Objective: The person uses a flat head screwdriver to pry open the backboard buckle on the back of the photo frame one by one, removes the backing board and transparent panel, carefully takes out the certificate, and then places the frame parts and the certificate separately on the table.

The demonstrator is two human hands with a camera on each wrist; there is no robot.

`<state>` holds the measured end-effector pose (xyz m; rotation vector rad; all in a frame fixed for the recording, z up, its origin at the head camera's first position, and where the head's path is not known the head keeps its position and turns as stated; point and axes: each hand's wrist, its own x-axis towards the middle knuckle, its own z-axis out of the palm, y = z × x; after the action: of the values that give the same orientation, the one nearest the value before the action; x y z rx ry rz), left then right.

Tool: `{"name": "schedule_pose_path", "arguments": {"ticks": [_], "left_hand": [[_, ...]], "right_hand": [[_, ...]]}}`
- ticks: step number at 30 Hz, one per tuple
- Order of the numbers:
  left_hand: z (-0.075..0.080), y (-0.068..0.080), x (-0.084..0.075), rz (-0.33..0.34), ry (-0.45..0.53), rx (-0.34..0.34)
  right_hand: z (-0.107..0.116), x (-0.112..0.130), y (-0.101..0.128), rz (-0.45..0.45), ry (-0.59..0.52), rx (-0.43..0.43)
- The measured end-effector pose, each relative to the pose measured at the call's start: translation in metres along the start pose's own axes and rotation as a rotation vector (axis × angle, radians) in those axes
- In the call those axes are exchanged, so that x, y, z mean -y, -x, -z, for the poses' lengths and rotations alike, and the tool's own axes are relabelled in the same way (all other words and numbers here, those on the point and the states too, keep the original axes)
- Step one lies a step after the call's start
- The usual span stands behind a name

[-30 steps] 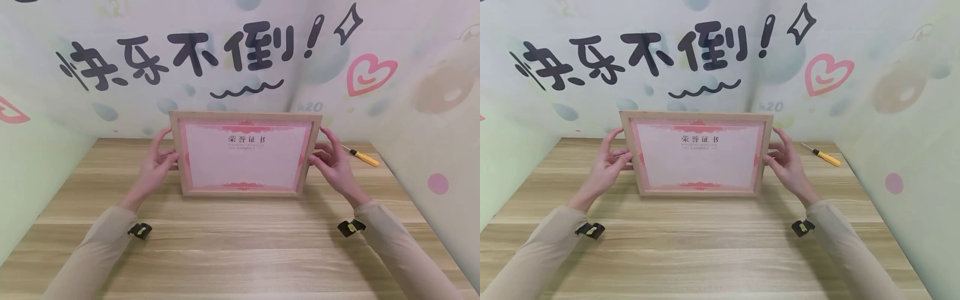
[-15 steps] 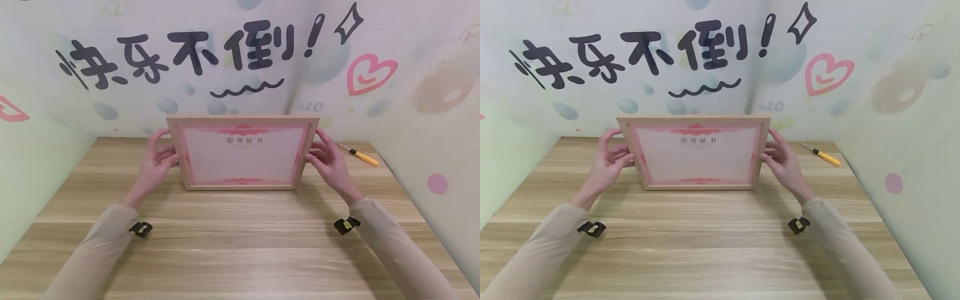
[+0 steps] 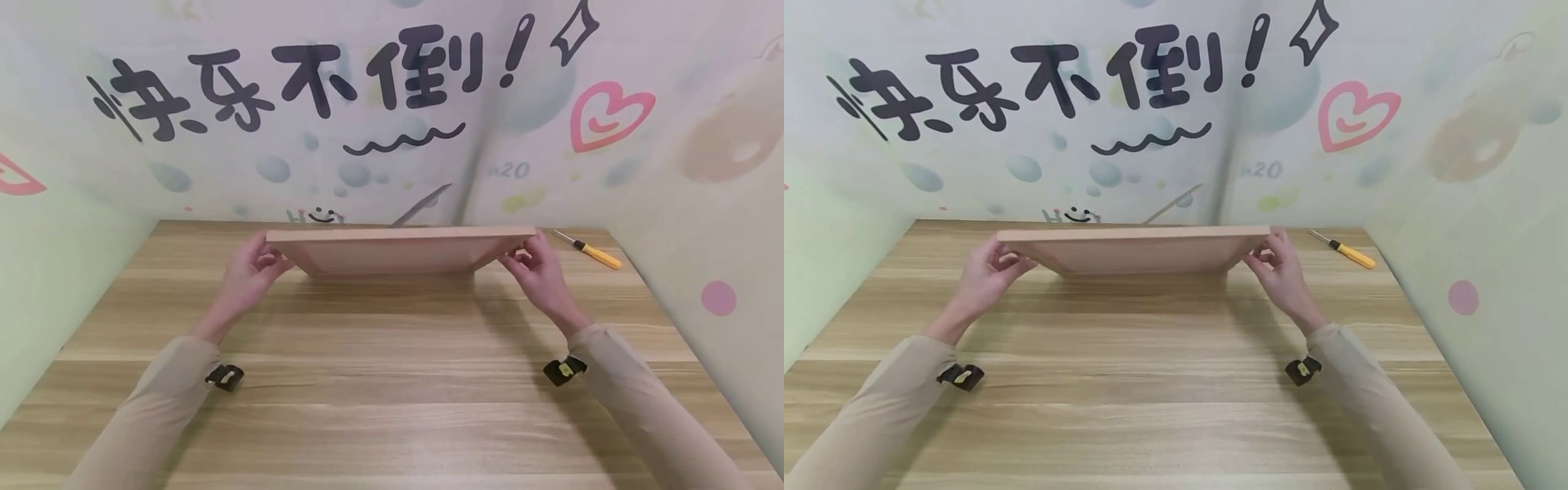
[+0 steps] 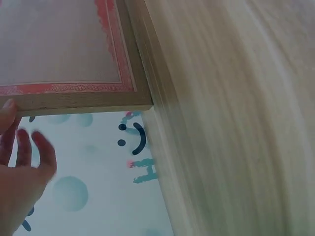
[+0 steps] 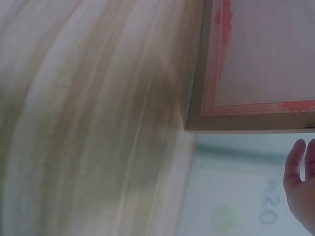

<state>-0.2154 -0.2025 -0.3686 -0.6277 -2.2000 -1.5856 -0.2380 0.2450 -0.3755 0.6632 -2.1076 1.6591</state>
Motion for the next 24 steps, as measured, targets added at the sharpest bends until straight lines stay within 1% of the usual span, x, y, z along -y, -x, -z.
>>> {"name": "schedule_pose_path", "arguments": {"ticks": [2,4,6,8,11,13,16,19,22,24], "left_hand": [[0.000,0.002,-0.001,0.036,0.112,0.039],[-0.001,0.004,-0.001,0.069,0.235,0.072],[-0.001,0.005,-0.001,0.077,0.309,0.093],[-0.002,0.006,-0.001,0.072,0.349,0.106],[-0.002,0.008,-0.002,0.075,0.332,0.112],[-0.002,0.009,-0.003,0.091,0.296,0.111],[-0.004,0.011,-0.004,0.098,0.193,0.093],[-0.005,0.011,-0.004,0.087,0.118,0.062],[-0.006,0.013,-0.004,0.090,0.115,0.036],[-0.005,0.014,-0.004,0.112,0.145,0.031]], "right_hand": [[0.001,0.000,0.004,-0.019,-0.010,0.011],[0.001,0.000,0.008,-0.031,-0.056,0.014],[0.001,-0.001,0.011,-0.015,-0.080,0.008],[0.001,-0.002,0.013,0.024,-0.095,0.002],[0.000,-0.003,0.015,0.071,-0.107,-0.003],[0.000,-0.001,0.016,0.071,-0.093,-0.013],[-0.001,0.004,0.018,0.053,-0.001,-0.032],[-0.002,0.013,0.020,0.063,0.122,-0.027],[-0.002,0.015,0.022,0.078,0.126,-0.005],[0.000,0.010,0.022,0.073,0.089,0.013]]}}
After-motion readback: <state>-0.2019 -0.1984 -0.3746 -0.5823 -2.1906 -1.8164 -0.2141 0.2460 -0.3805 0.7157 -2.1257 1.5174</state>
